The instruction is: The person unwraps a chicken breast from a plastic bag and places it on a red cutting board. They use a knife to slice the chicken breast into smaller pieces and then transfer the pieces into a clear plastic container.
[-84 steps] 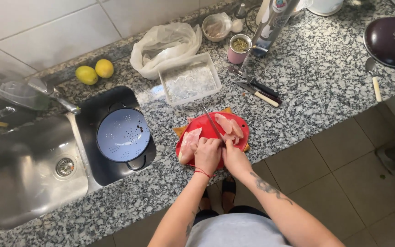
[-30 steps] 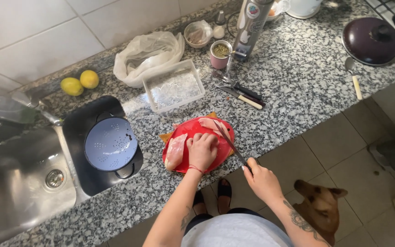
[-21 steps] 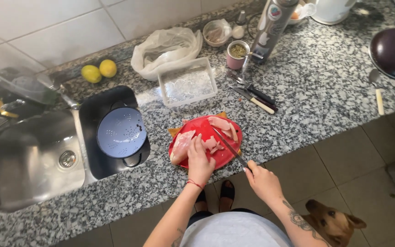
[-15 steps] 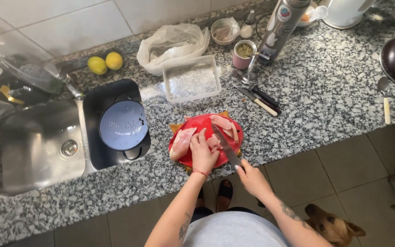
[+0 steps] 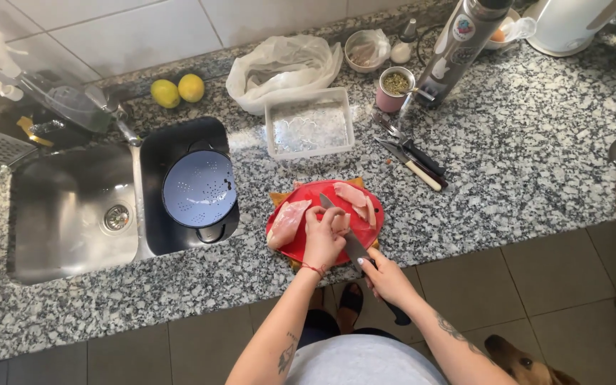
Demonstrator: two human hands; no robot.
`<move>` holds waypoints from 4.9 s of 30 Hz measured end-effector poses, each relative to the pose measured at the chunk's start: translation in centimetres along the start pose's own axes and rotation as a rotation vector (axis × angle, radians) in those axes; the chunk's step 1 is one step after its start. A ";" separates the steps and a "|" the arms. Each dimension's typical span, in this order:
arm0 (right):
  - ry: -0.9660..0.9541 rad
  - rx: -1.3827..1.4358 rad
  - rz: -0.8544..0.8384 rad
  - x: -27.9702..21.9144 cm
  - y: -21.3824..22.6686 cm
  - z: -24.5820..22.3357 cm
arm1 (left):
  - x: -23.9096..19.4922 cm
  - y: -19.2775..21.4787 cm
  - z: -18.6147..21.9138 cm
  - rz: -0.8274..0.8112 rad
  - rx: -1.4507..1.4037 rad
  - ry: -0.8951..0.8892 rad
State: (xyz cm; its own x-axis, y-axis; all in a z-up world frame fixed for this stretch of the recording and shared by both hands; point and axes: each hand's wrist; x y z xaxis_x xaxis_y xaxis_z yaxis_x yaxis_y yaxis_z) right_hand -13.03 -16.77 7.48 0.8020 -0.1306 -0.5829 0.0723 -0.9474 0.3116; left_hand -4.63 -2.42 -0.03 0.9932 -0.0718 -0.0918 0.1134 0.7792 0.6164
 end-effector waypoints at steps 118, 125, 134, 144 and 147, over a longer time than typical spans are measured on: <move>0.374 -0.929 0.513 1.8 -6.7 4.5 | 1.3 1.9 -5.4 -0.004 0.394 -0.601; 0.300 -0.857 0.377 2.2 -7.2 3.6 | 1.8 1.5 -5.9 0.010 0.338 -0.607; 0.305 -0.917 0.409 4.4 -8.6 4.9 | 1.9 1.2 -6.2 0.038 0.373 -0.623; 0.322 -0.890 0.426 6.5 -9.1 4.1 | 1.1 1.9 -5.5 0.030 0.357 -0.619; 0.232 -0.916 0.410 3.7 -6.8 5.7 | 1.3 0.7 -6.3 -0.017 0.327 -0.575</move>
State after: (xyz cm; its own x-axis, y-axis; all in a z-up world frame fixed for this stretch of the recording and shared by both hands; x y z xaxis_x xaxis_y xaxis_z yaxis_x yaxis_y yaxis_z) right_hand -13.94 -12.45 -1.06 0.9545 -0.2421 -0.1738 0.1136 -0.2437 0.9632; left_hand -3.41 1.94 -4.63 0.8374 -0.4738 0.2724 0.0418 0.5525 0.8325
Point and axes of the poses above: each hand's wrist, its own x-axis towards the middle knuckle, its own y-axis out of the back of the hand, z = x × y, and after that the axes turned 7 degrees about z, right-handed
